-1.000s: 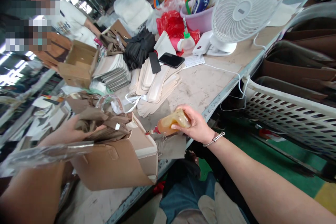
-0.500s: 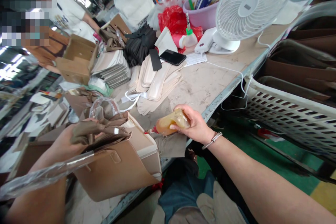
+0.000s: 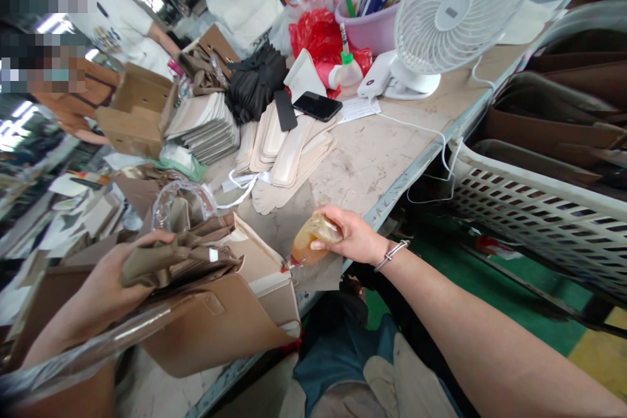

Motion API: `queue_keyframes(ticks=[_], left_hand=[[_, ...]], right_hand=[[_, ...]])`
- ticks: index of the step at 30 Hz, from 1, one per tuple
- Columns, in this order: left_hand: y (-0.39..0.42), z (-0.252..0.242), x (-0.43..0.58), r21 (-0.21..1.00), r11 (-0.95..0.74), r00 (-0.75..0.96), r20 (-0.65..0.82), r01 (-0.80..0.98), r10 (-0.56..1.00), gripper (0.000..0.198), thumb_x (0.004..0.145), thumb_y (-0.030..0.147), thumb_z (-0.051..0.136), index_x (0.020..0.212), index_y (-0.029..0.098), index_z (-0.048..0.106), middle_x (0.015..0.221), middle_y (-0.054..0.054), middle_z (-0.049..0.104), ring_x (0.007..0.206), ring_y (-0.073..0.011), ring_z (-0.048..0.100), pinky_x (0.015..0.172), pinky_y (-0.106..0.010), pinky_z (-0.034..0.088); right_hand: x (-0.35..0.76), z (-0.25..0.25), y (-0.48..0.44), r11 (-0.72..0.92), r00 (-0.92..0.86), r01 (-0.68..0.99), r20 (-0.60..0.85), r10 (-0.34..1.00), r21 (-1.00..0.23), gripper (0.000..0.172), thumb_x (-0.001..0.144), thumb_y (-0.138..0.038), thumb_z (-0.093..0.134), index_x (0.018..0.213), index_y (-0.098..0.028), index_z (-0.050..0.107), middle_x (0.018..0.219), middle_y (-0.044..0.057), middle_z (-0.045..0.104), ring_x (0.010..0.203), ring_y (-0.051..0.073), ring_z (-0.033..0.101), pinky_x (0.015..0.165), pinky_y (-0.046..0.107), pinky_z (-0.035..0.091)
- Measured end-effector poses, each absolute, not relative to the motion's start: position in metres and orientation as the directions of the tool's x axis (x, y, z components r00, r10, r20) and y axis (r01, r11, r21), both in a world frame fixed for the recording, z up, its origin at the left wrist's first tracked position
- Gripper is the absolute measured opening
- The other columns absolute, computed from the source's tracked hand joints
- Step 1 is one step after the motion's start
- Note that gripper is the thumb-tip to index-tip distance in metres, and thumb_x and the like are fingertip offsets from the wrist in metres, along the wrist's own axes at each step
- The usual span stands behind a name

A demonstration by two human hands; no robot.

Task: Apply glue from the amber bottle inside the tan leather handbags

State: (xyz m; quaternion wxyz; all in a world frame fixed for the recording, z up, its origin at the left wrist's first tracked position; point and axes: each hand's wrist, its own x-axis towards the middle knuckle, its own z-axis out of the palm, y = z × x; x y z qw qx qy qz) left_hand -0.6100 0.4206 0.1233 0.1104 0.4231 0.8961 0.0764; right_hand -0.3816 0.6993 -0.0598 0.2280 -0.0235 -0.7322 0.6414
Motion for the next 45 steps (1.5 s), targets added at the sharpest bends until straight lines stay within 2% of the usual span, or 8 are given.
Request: queue_keyframes(ticks=[8,12,17,21,26,32,37,45], left_hand=[[0.412,0.125,-0.602,0.287,0.631,-0.633,-0.099,0.721,0.768,0.052,0.055,0.027,0.05,0.106,0.024,0.062,0.108,-0.008,0.07,0.104,-0.0339,0.061,0.097,-0.048,0.042],[0.41,0.122,-0.605,0.255,0.578,-0.584,-0.061,0.775,0.809,0.051,0.057,0.024,0.051,0.107,0.026,0.062,0.109,-0.006,0.071,0.103,-0.0321,0.063,0.093,-0.043,0.045],[0.409,0.119,-0.607,0.276,0.54,-0.548,-0.056,0.795,0.835,0.048,0.06,0.022,0.049,0.106,0.026,0.062,0.093,-0.003,0.074,0.085,-0.0267,0.068,0.082,-0.038,0.049],[0.409,0.119,-0.603,0.236,0.524,-0.536,-0.013,0.819,0.844,0.046,0.061,0.024,0.05,0.106,0.026,0.063,0.103,-0.005,0.074,0.096,-0.03,0.067,0.088,-0.041,0.048],[0.416,0.118,-0.601,0.24,0.428,-0.447,0.028,0.871,0.894,0.044,0.062,0.02,0.051,0.104,0.027,0.063,0.094,-0.001,0.076,0.083,-0.0244,0.072,0.075,-0.031,0.054],[0.422,0.134,-0.601,0.087,0.316,-0.326,0.176,0.945,0.929,0.035,0.068,0.019,0.052,0.102,0.025,0.059,0.089,-0.001,0.077,0.076,-0.0211,0.073,0.065,-0.027,0.056],[0.421,0.149,-0.59,0.12,0.117,-0.14,0.211,0.986,0.967,0.03,0.081,0.023,0.061,0.109,0.025,0.051,0.108,-0.01,0.074,0.093,-0.0206,0.071,0.077,-0.03,0.056],[0.408,0.129,-0.59,0.151,0.147,-0.159,0.069,0.978,0.985,0.035,0.081,0.026,0.071,0.109,0.024,0.05,0.12,-0.013,0.069,0.102,-0.0234,0.069,0.084,-0.035,0.056]], right_hand=[[-0.385,-0.06,0.694,0.15,-0.817,-0.283,0.32,0.48,-0.947,0.042,0.077,-0.047,0.075,0.102,-0.024,0.052,0.092,0.003,0.058,0.083,0.018,0.059,0.074,0.03,0.053],[-0.383,-0.064,0.695,0.215,-0.817,-0.263,0.336,0.469,-0.94,0.042,0.077,-0.048,0.074,0.103,-0.023,0.053,0.095,0.004,0.06,0.085,0.019,0.06,0.078,0.032,0.052],[-0.381,-0.061,0.696,0.187,-0.857,-0.269,0.323,0.402,-0.945,0.04,0.077,-0.043,0.076,0.103,-0.023,0.054,0.095,0.003,0.06,0.084,0.018,0.06,0.077,0.03,0.053],[-0.386,-0.058,0.693,0.097,-0.822,-0.266,0.279,0.497,-0.959,0.044,0.077,-0.045,0.075,0.106,-0.024,0.05,0.096,0.003,0.057,0.089,0.019,0.06,0.08,0.031,0.054],[-0.388,-0.062,0.692,0.098,-0.825,-0.257,0.271,0.496,-0.962,0.043,0.077,-0.045,0.075,0.106,-0.024,0.051,0.096,0.003,0.058,0.089,0.019,0.06,0.083,0.033,0.053],[-0.389,-0.066,0.691,0.17,-0.849,-0.233,0.286,0.444,-0.957,0.043,0.076,-0.045,0.074,0.106,-0.023,0.054,0.099,0.004,0.061,0.09,0.021,0.061,0.084,0.034,0.052],[-0.392,-0.066,0.692,0.129,-0.816,-0.229,0.263,0.514,-0.965,0.043,0.076,-0.047,0.075,0.105,-0.024,0.052,0.097,0.004,0.06,0.09,0.021,0.062,0.084,0.035,0.053],[-0.39,-0.067,0.695,0.143,-0.779,-0.235,0.274,0.564,-0.962,0.042,0.076,-0.045,0.075,0.105,-0.025,0.052,0.096,0.004,0.058,0.09,0.02,0.061,0.083,0.034,0.054]])
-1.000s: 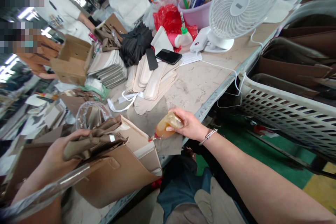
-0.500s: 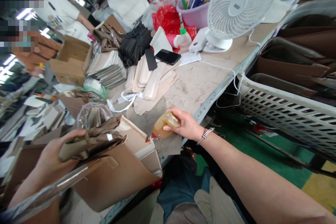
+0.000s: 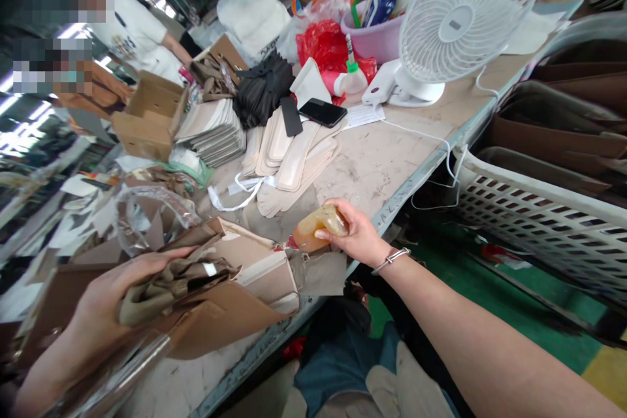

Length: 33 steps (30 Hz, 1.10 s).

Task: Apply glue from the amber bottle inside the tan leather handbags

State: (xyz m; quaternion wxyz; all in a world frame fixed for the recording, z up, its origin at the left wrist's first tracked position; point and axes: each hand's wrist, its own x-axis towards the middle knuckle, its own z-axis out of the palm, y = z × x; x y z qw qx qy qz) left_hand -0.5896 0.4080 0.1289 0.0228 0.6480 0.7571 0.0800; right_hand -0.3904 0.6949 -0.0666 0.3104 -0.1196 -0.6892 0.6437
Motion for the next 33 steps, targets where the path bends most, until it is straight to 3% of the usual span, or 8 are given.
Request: queue_keyframes(ticks=[13,20,26,33], left_hand=[[0.409,0.115,-0.587,0.173,0.088,-0.119,0.179,0.981,0.977,0.025,0.084,0.025,0.065,0.106,0.026,0.054,0.118,-0.011,0.07,0.097,-0.0248,0.07,0.082,-0.038,0.058],[0.407,0.126,-0.587,0.092,0.097,-0.115,0.214,0.991,0.97,0.021,0.083,0.025,0.064,0.103,0.024,0.055,0.12,-0.012,0.07,0.098,-0.0255,0.07,0.084,-0.039,0.057],[0.417,0.145,-0.588,-0.019,0.033,-0.029,0.182,0.999,0.983,0.022,0.084,0.023,0.062,0.105,0.025,0.057,0.126,-0.011,0.067,0.101,-0.0252,0.069,0.087,-0.039,0.055],[0.413,0.124,-0.583,0.014,0.016,-0.017,0.108,1.0,0.994,0.027,0.079,0.026,0.068,0.104,0.024,0.056,0.127,-0.013,0.066,0.102,-0.0272,0.067,0.086,-0.038,0.054]], right_hand=[[-0.399,-0.067,0.698,0.252,-0.821,-0.234,0.329,0.466,-0.939,0.038,0.077,-0.047,0.074,0.1,-0.023,0.055,0.094,0.004,0.062,0.085,0.02,0.061,0.079,0.032,0.053],[-0.397,-0.063,0.699,0.155,-0.814,-0.235,0.281,0.508,-0.96,0.042,0.075,-0.046,0.075,0.103,-0.024,0.053,0.096,0.003,0.06,0.09,0.02,0.062,0.084,0.034,0.054],[-0.403,-0.069,0.696,0.25,-0.746,-0.248,0.349,0.568,-0.936,0.041,0.078,-0.044,0.073,0.106,-0.024,0.051,0.099,0.005,0.06,0.09,0.021,0.062,0.083,0.034,0.054],[-0.405,-0.074,0.694,0.354,-0.76,-0.227,0.392,0.518,-0.907,0.037,0.079,-0.046,0.071,0.103,-0.024,0.054,0.094,0.004,0.064,0.086,0.021,0.063,0.078,0.033,0.053]])
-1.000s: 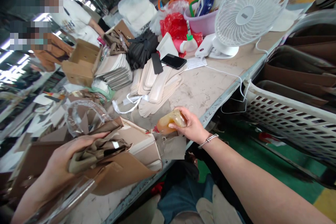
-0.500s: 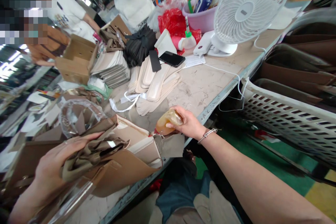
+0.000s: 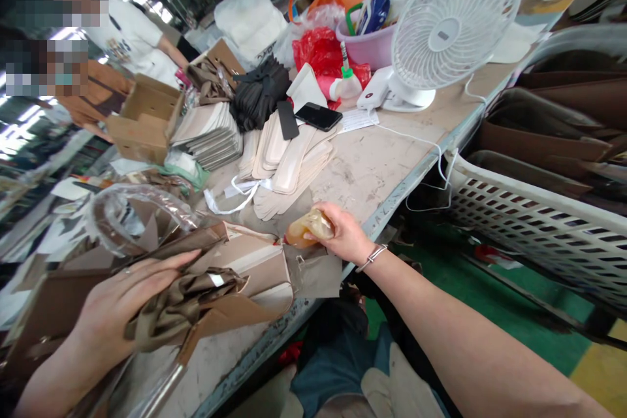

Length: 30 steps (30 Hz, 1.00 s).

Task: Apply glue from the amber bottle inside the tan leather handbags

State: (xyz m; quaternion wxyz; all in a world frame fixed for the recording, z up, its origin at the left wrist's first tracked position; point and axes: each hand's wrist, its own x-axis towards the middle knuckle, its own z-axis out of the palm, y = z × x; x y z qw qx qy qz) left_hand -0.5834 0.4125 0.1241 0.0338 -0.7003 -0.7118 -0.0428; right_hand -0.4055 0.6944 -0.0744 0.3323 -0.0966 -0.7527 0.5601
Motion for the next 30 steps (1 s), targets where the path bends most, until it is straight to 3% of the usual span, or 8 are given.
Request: queue_keyframes(ticks=[10,18,27,30], left_hand=[[0.426,0.111,-0.583,0.034,0.064,-0.066,0.072,0.997,0.995,0.032,0.082,0.012,0.062,0.111,0.022,0.052,0.142,-0.016,0.055,0.111,-0.0243,0.064,0.094,-0.039,0.051],[0.422,0.108,-0.576,0.036,0.066,-0.067,0.043,0.997,0.997,0.032,0.083,0.011,0.06,0.11,0.022,0.049,0.145,-0.016,0.051,0.114,-0.0246,0.061,0.094,-0.039,0.05],[0.423,0.106,-0.567,0.04,0.073,-0.076,0.072,0.997,0.995,0.027,0.081,0.015,0.062,0.105,0.022,0.052,0.14,-0.017,0.056,0.106,-0.0262,0.065,0.088,-0.04,0.052],[0.423,0.106,-0.565,0.032,0.073,-0.075,0.075,0.997,0.994,0.025,0.082,0.015,0.061,0.104,0.022,0.052,0.141,-0.019,0.055,0.103,-0.0249,0.066,0.087,-0.039,0.052]], right_hand=[[-0.405,-0.073,0.692,0.466,-0.754,-0.22,0.452,0.477,-0.857,0.03,0.083,-0.044,0.068,0.101,-0.024,0.055,0.091,0.004,0.063,0.082,0.02,0.062,0.074,0.032,0.052],[-0.408,-0.071,0.691,0.467,-0.755,-0.202,0.441,0.485,-0.861,0.03,0.083,-0.044,0.068,0.101,-0.024,0.054,0.092,0.004,0.064,0.082,0.02,0.062,0.074,0.031,0.052],[-0.412,-0.064,0.693,0.334,-0.793,-0.055,0.245,0.558,-0.941,0.035,0.078,-0.041,0.07,0.104,-0.023,0.054,0.084,0.001,0.065,0.075,0.02,0.063,0.071,0.033,0.052],[-0.412,-0.067,0.694,0.331,-0.789,-0.049,0.24,0.566,-0.942,0.036,0.078,-0.043,0.069,0.103,-0.023,0.054,0.082,0.001,0.063,0.073,0.02,0.062,0.068,0.033,0.051]])
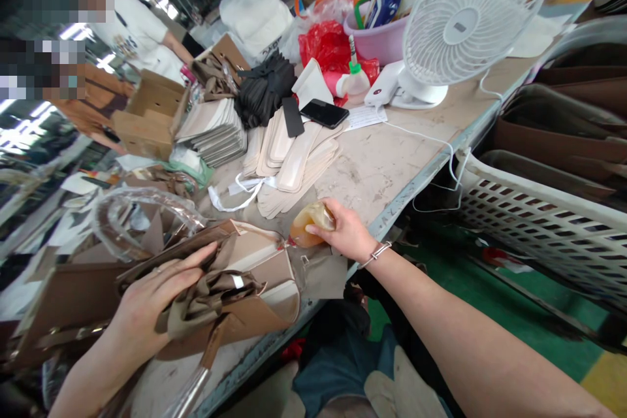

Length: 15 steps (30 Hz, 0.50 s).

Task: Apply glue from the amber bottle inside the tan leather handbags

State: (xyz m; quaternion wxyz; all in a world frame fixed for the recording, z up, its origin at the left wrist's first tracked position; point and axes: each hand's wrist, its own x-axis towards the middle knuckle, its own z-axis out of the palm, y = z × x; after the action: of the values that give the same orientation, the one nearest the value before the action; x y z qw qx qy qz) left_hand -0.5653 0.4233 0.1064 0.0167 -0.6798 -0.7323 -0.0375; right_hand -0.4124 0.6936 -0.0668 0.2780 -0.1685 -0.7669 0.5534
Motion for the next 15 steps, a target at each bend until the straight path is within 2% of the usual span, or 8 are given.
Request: queue_keyframes(ticks=[4,7,9,15], left_hand=[[0.424,0.108,-0.563,0.008,0.057,-0.058,0.077,0.998,0.995,0.025,0.083,0.017,0.061,0.105,0.022,0.05,0.14,-0.02,0.055,0.105,-0.0251,0.066,0.087,-0.039,0.052],[0.422,0.107,-0.563,-0.001,0.051,-0.051,0.082,0.999,0.995,0.023,0.084,0.016,0.06,0.104,0.021,0.05,0.139,-0.021,0.055,0.105,-0.0247,0.066,0.088,-0.038,0.052],[0.419,0.105,-0.564,0.013,0.049,-0.05,0.091,0.999,0.995,0.023,0.085,0.014,0.058,0.105,0.021,0.049,0.14,-0.021,0.054,0.106,-0.025,0.065,0.088,-0.038,0.051],[0.413,0.1,-0.564,0.048,0.071,-0.077,0.115,0.996,0.99,0.026,0.084,0.013,0.058,0.107,0.021,0.051,0.139,-0.021,0.055,0.106,-0.026,0.064,0.085,-0.039,0.053]], right_hand=[[-0.412,-0.07,0.692,0.408,-0.751,-0.096,0.336,0.569,-0.908,0.036,0.078,-0.041,0.07,0.105,-0.024,0.053,0.09,0.003,0.064,0.078,0.021,0.062,0.071,0.033,0.052],[-0.408,-0.068,0.691,0.432,-0.774,-0.11,0.35,0.528,-0.895,0.034,0.079,-0.04,0.07,0.104,-0.025,0.052,0.09,0.003,0.065,0.078,0.021,0.062,0.072,0.033,0.051],[-0.405,-0.066,0.691,0.413,-0.782,-0.1,0.328,0.529,-0.905,0.036,0.079,-0.04,0.071,0.105,-0.024,0.052,0.089,0.002,0.063,0.078,0.02,0.062,0.072,0.033,0.051],[-0.401,-0.065,0.694,0.289,-0.695,-0.129,0.295,0.656,-0.949,0.036,0.081,-0.042,0.07,0.103,-0.025,0.048,0.084,0.0,0.058,0.073,0.019,0.058,0.066,0.032,0.05]])
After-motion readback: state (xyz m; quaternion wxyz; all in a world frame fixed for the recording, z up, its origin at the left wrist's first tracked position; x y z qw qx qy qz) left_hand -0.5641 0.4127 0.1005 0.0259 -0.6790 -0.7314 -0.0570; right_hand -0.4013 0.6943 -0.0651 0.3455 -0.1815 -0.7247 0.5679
